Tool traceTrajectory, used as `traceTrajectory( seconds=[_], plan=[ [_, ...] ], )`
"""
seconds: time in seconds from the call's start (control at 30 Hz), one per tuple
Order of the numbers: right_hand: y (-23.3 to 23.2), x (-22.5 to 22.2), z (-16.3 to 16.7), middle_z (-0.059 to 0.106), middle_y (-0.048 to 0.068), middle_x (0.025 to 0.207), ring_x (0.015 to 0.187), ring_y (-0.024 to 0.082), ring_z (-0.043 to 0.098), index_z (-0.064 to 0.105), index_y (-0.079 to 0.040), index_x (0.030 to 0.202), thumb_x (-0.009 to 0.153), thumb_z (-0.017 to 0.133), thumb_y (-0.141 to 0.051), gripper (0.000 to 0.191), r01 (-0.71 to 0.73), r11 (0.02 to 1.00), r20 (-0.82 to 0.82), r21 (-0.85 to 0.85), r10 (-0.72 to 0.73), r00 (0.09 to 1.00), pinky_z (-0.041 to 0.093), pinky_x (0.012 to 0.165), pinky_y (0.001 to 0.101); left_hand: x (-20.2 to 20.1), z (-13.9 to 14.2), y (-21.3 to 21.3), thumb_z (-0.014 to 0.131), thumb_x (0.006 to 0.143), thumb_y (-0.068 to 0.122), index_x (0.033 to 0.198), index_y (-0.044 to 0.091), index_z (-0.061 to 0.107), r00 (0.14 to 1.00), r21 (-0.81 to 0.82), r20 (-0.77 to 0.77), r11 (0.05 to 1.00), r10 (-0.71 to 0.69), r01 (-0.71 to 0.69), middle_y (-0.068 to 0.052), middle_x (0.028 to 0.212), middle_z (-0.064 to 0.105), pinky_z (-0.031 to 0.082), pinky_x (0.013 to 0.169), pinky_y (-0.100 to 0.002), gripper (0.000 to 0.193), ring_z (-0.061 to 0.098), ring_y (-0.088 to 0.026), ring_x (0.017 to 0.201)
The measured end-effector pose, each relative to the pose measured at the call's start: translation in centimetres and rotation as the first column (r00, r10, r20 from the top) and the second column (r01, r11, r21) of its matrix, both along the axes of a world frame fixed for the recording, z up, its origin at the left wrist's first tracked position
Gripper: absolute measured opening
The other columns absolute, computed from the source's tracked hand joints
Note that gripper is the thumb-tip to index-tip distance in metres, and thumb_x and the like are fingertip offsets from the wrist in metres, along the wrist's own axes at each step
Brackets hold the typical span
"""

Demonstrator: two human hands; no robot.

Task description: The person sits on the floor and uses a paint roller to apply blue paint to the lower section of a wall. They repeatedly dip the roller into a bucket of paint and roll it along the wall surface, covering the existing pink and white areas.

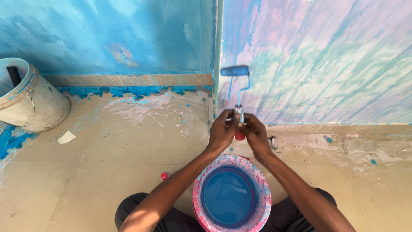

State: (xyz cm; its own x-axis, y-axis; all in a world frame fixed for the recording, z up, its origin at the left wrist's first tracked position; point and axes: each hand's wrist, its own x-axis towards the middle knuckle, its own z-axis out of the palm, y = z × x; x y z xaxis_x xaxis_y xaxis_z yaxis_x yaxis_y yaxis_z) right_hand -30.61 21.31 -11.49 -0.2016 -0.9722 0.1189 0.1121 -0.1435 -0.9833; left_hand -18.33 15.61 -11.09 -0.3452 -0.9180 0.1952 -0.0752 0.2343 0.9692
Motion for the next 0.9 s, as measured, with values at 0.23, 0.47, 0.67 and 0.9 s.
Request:
traceTrajectory(
  seconds=[0.23,0.47,0.67,0.9],
  plan=[
    [-3.0,-0.7,3.9,0.072,0.009,0.112,0.102,0.015,0.069,0.062,-0.003,0.128,0.099,0.065,-0.008,0.029,0.009,0.988,-0.014,-0.157,-0.011,1.0,0.057,0.094,0.0325,0.4,5.0,-2.4,0.057,0.103,0.025,0.133,0.003,0.06,0.999,-0.233,-0.032,0.972,-0.02,0.012,-0.013,0.111,0.074,0.062,0.082,-0.032,0.037,0.075,-0.019,0.098],
    [-3.1,-1.1,2.3,0.071,0.007,0.112,0.103,0.014,0.068,0.062,-0.002,0.125,0.093,0.061,0.003,0.032,-0.041,0.988,-0.001,-0.15,0.041,0.999,0.057,0.093,0.0321,0.6,4.2,-2.1,0.057,0.104,0.031,0.129,0.004,0.064,1.0,-0.181,-0.028,0.983,-0.008,0.003,-0.013,0.108,0.076,0.062,0.081,-0.034,0.037,0.076,-0.021,0.095],
    [0.0,-1.3,-4.6,0.071,0.006,0.108,0.1,0.013,0.067,0.062,-0.003,0.122,0.093,0.062,0.004,0.03,-0.101,0.99,0.012,0.102,0.1,0.995,0.056,0.091,0.0307,1.6,-3.1,-0.3,0.063,0.102,0.033,0.118,0.003,0.067,0.991,0.014,0.107,0.996,-0.085,0.084,-0.013,0.104,0.076,0.061,0.08,-0.034,0.035,0.077,-0.021,0.093],
    [-2.0,-1.4,-0.5,0.07,0.007,0.108,0.099,0.014,0.067,0.061,-0.005,0.126,0.09,0.063,0.004,0.037,-0.06,0.998,-0.026,-0.023,0.059,0.998,0.057,0.088,0.0311,1.3,1.8,-1.4,0.061,0.102,0.03,0.123,0.005,0.066,1.0,-0.094,-0.003,0.995,-0.03,0.03,-0.012,0.105,0.076,0.062,0.079,-0.031,0.032,0.077,-0.019,0.093]
  ],
)
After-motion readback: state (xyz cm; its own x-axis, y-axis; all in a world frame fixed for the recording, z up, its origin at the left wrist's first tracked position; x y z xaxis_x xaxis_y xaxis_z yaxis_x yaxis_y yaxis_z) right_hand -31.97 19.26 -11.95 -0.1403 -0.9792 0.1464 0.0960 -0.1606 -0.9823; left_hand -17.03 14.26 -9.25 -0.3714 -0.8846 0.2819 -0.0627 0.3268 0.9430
